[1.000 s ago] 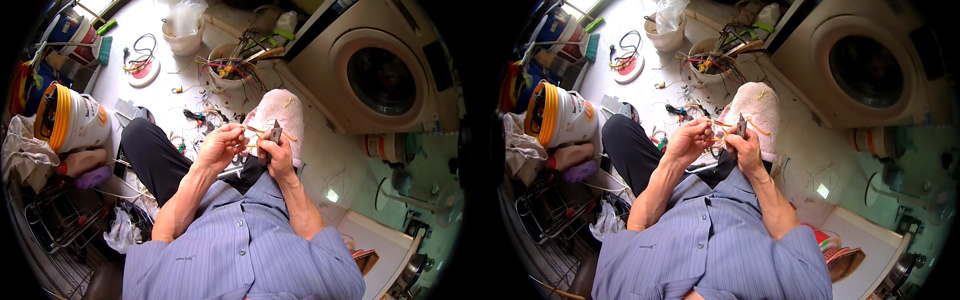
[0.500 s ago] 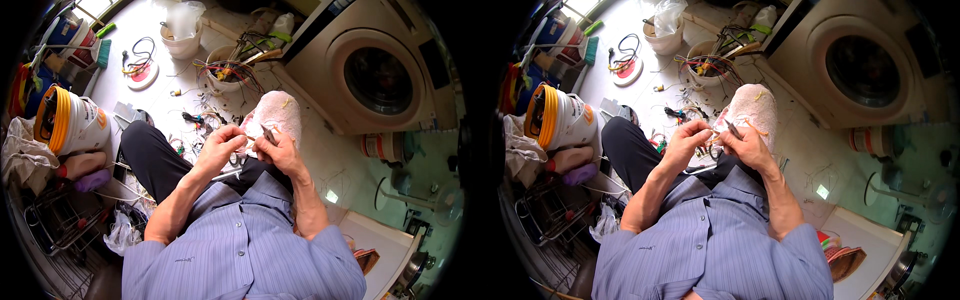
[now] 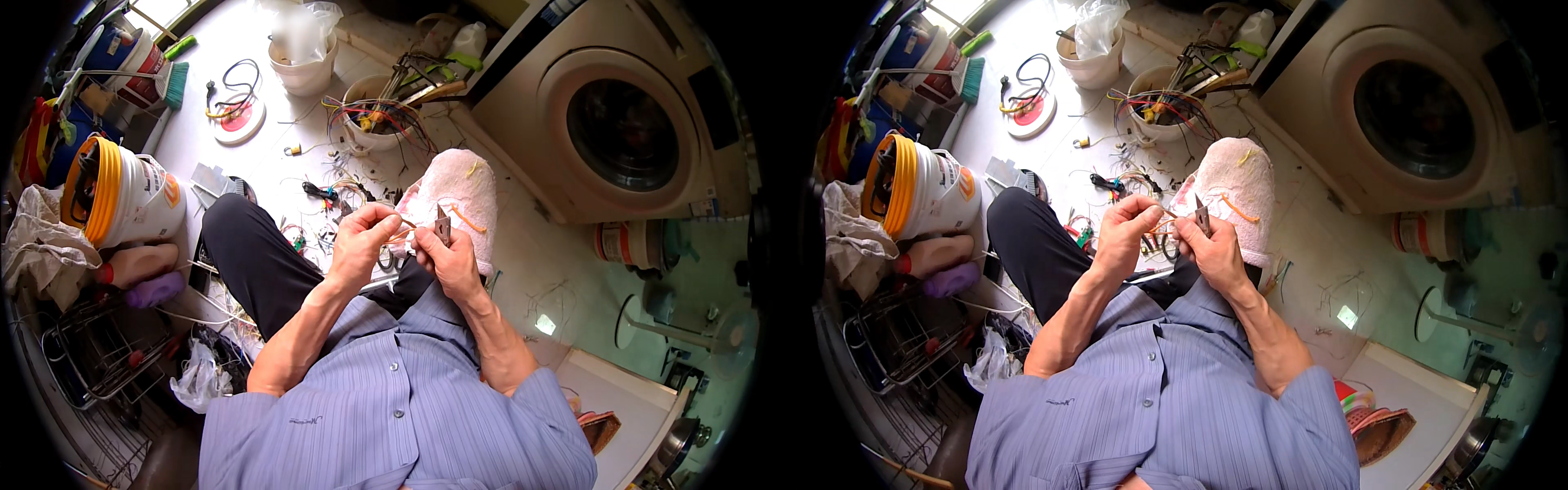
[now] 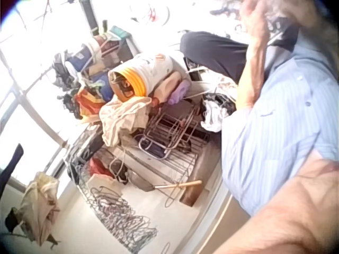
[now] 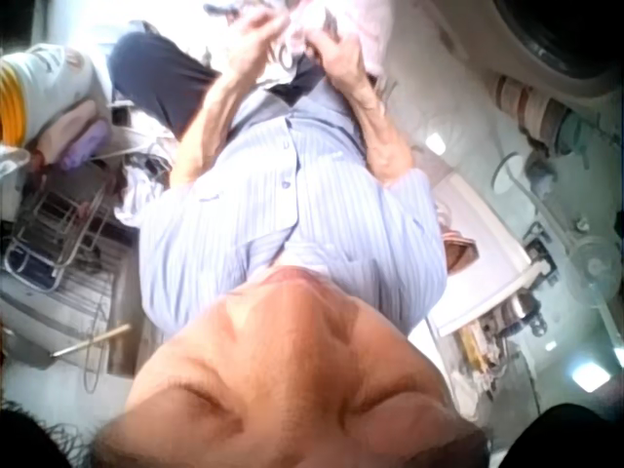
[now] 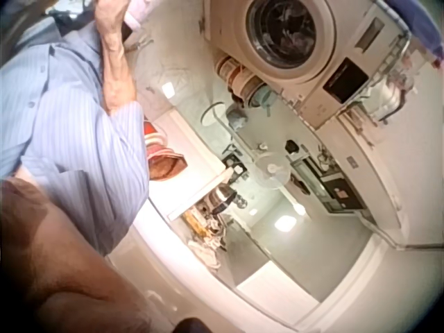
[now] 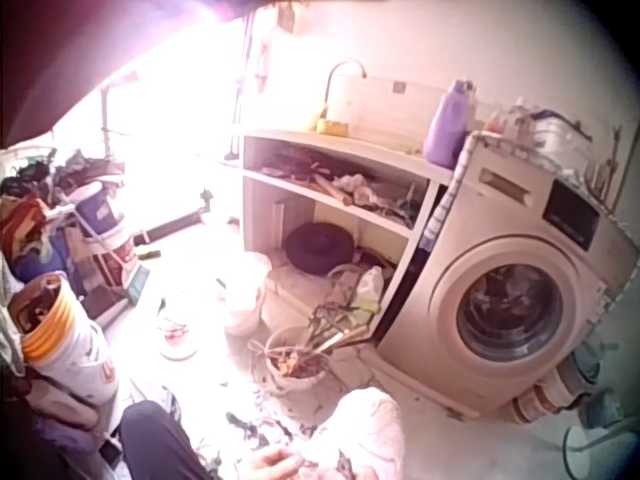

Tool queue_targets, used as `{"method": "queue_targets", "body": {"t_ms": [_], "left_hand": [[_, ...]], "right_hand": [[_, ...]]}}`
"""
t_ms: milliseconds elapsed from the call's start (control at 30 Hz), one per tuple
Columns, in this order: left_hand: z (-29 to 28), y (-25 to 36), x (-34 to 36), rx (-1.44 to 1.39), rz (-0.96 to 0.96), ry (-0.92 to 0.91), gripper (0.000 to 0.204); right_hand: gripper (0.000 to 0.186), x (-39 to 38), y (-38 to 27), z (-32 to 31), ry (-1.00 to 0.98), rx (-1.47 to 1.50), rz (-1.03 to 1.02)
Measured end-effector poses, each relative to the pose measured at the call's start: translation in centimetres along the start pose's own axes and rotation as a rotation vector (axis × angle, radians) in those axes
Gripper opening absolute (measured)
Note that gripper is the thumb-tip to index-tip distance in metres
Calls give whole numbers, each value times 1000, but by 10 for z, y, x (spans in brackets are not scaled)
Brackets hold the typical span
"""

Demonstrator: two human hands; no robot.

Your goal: The person sits on the floor and uses a utility knife and pliers to strip and prepare the ends of electrical wires, handling various insulated cords and components.

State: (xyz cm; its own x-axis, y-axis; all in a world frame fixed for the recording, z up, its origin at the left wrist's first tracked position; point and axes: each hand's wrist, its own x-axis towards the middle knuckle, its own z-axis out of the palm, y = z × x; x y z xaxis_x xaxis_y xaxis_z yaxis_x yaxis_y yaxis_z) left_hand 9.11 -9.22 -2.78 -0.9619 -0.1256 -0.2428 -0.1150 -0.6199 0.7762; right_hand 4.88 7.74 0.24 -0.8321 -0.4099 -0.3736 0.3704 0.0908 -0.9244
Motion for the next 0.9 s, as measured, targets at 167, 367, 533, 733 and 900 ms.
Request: {"method": "queue_targets", "body": {"t_ms": [167,367,533,733,900], "left_hand": [[1,-3,-4,513,160,20,11],[7,8,-9,144,-12,-24,14],[9,7,-14,214,-102,-84,20],[10,7,-21,514,-36,-74,18],[10,7,-32,763,296,-31,13]], "right_hand": [[14,6,0,3,-28,53,-15],[12,9,5,0,86,-381,-331],[7,18,8,0,226,-511,-352],[8,27,18,10,271,-525,-392],[7,30,22,10,286,-492,-318]]}}
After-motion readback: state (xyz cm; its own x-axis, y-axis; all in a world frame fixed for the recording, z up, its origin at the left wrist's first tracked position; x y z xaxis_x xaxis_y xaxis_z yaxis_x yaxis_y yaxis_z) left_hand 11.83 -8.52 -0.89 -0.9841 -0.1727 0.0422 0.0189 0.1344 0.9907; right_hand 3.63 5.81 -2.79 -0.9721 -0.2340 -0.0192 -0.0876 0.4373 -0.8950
